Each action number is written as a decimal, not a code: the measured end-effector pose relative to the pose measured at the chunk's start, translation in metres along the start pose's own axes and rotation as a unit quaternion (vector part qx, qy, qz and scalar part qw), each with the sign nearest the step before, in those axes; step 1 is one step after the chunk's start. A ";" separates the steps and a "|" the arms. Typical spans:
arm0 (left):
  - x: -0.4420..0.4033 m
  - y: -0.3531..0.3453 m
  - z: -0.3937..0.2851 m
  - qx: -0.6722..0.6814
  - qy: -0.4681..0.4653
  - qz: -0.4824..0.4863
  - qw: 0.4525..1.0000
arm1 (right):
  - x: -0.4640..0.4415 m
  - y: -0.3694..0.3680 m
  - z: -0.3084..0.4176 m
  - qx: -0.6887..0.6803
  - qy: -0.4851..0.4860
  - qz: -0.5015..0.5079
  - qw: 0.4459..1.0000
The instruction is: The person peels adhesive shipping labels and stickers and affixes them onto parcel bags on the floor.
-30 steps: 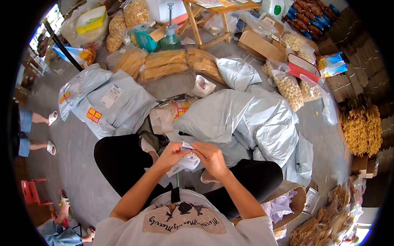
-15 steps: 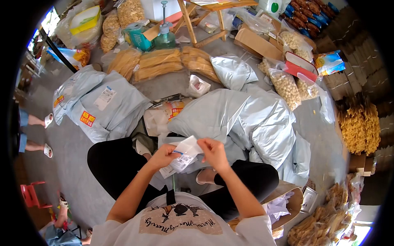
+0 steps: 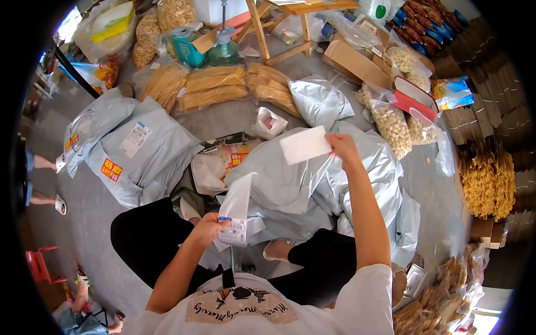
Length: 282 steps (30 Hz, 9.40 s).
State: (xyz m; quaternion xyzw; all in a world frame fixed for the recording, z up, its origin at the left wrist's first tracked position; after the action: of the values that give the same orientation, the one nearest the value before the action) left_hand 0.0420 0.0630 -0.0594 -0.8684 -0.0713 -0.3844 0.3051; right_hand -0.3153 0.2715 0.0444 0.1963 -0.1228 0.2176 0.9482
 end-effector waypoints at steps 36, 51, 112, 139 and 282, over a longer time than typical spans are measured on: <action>-0.038 -0.091 -0.058 0.144 -0.104 0.027 0.984 | -0.015 -0.154 -0.095 0.108 0.210 0.088 0.968; -0.011 -0.210 -0.061 -0.007 -0.193 0.149 0.970 | 0.221 -0.041 -0.031 -0.185 0.097 -0.099 0.973; -0.138 -0.257 -0.063 -0.101 0.125 0.237 0.958 | 0.030 0.064 -0.154 0.453 0.398 -0.093 0.793; -0.090 -0.321 -0.098 -0.151 -0.205 0.175 0.951 | 0.160 0.062 -0.086 -0.110 0.143 -0.004 0.984; -0.082 -0.017 0.063 -0.115 -0.072 -0.068 0.988 | -0.039 -0.334 -0.106 0.489 0.276 0.301 0.771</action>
State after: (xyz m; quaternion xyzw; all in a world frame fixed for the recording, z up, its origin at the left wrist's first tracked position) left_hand 0.0181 0.1230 -0.1423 -0.9162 -0.1075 -0.3464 0.1706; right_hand -0.1796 0.0255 -0.1688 0.5178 0.2143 0.5673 0.6034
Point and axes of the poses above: each hand's wrist, its own x-axis away from the middle knuckle, its own y-axis out of the back of the hand, z = x × y, the point moved 4 cm from there along -x, towards the middle knuckle, and after that the axes turned 6 degrees about y, right-handed, at the moved point
